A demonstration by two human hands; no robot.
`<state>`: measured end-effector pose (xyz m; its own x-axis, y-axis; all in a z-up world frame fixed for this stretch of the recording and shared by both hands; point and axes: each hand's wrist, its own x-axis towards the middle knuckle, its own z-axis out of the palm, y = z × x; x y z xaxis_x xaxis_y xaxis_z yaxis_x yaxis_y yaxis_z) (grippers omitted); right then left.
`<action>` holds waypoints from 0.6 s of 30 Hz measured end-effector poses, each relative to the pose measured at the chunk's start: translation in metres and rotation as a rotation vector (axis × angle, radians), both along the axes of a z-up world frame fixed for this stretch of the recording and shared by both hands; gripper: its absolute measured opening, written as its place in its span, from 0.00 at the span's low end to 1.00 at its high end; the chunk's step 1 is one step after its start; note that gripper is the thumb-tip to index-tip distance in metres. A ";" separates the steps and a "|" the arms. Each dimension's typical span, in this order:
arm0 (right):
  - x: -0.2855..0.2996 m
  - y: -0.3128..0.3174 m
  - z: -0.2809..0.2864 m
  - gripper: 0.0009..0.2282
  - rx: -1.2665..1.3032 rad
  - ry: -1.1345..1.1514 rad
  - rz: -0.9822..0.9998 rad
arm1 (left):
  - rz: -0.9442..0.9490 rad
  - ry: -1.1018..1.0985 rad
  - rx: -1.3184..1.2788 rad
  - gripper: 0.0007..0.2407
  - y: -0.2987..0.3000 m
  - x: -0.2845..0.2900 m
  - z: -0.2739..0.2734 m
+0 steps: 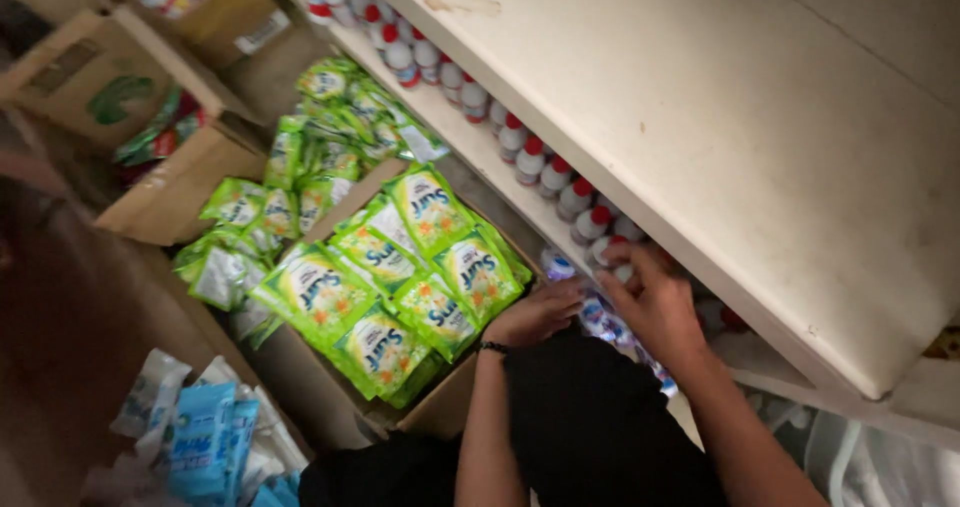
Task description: Arranging and stocking laundry detergent sachets into cardboard boxes on a store shelf.
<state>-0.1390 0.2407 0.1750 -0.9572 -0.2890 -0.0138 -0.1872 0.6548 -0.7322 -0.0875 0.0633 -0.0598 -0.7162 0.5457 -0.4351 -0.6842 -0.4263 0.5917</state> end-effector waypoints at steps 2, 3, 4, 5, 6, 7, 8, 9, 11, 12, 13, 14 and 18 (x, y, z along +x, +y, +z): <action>0.004 -0.014 0.034 0.14 -0.059 -0.030 0.063 | 0.078 0.062 0.107 0.28 -0.013 -0.002 0.054; 0.007 -0.022 0.051 0.13 -0.108 -0.074 0.110 | 0.136 0.113 0.224 0.27 -0.021 -0.002 0.082; 0.014 -0.032 0.071 0.13 -0.125 -0.063 0.128 | 0.150 0.126 0.206 0.27 -0.030 0.004 0.124; 0.021 -0.039 0.092 0.12 -0.217 0.021 0.183 | 0.291 0.089 -0.006 0.25 -0.036 0.010 0.166; 0.028 -0.047 0.112 0.11 -0.309 0.104 0.238 | 0.432 0.048 -0.216 0.24 -0.041 0.017 0.207; 0.039 -0.050 0.132 0.11 -0.321 0.113 0.256 | 0.449 0.059 -0.227 0.24 -0.042 0.024 0.265; 0.050 -0.053 0.152 0.10 -0.405 0.247 0.276 | 0.642 0.280 -0.714 0.22 -0.040 0.041 0.320; 0.064 -0.055 0.170 0.09 -0.491 0.368 0.300 | 0.817 0.488 -1.214 0.21 -0.034 0.069 0.370; 0.083 -0.048 0.197 0.09 -0.532 0.328 0.393 | 0.905 0.591 -1.426 0.20 -0.017 0.099 0.426; 0.092 -0.043 0.210 0.09 -0.558 0.292 0.464 | 0.965 0.706 -1.623 0.19 -0.006 0.113 0.453; 0.092 -0.034 0.208 0.09 -0.557 0.279 0.483 | 0.975 0.683 -1.631 0.19 0.005 0.129 0.456; 0.090 -0.025 0.204 0.11 -0.532 0.327 0.684 | 0.960 0.717 -1.877 0.17 0.015 0.142 0.458; 0.108 -0.036 0.191 0.09 -0.598 0.249 0.627 | 0.960 0.623 -2.125 0.14 0.028 0.158 0.438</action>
